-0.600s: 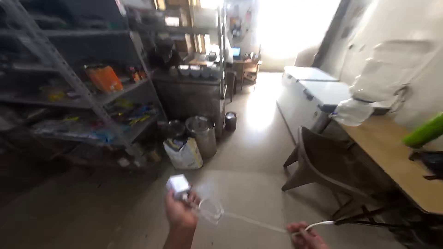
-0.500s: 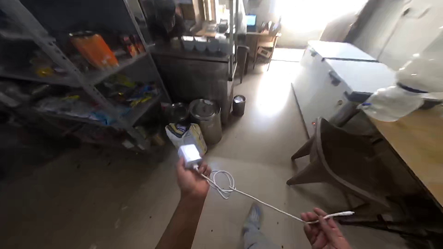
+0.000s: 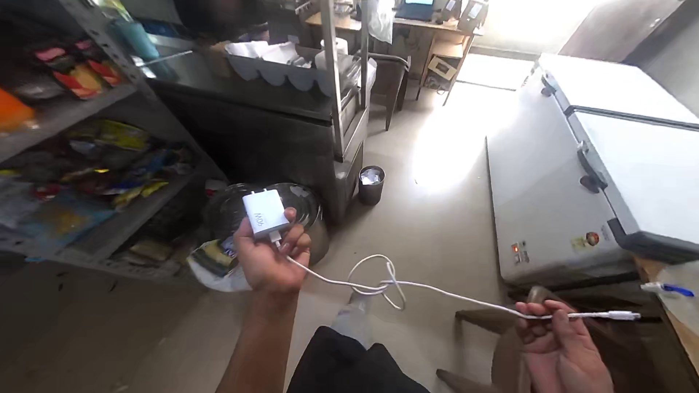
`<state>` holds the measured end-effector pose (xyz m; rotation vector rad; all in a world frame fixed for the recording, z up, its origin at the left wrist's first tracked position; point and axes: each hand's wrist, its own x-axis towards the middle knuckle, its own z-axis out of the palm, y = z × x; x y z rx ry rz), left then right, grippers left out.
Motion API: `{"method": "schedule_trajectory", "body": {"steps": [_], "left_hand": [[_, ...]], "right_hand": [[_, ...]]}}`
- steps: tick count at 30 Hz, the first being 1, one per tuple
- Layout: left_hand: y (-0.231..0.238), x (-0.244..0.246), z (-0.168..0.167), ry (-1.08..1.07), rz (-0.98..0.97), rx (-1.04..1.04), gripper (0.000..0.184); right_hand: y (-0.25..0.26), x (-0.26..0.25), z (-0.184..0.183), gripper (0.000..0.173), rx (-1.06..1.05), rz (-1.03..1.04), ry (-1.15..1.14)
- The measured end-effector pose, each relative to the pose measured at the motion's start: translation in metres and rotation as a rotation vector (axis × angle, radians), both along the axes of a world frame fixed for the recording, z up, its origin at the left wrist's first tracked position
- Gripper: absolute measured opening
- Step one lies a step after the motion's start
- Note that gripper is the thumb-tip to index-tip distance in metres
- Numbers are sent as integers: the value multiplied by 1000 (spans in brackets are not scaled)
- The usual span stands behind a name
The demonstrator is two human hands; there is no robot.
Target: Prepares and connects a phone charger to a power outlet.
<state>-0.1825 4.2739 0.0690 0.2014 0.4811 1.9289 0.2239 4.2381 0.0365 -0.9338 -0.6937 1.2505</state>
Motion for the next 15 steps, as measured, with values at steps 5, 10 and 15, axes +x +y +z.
{"method": "schedule_trajectory", "body": {"steps": [5, 10, 15], "left_hand": [[191, 24, -46, -4, -29, -105, 69], [375, 57, -45, 55, -134, -114, 65], [563, 92, -26, 136, -214, -102, 65]], "right_hand": [[217, 28, -28, 34, -46, -136, 5], [403, 100, -14, 30, -131, -460, -29], [543, 197, -27, 22, -191, -673, 62]]}}
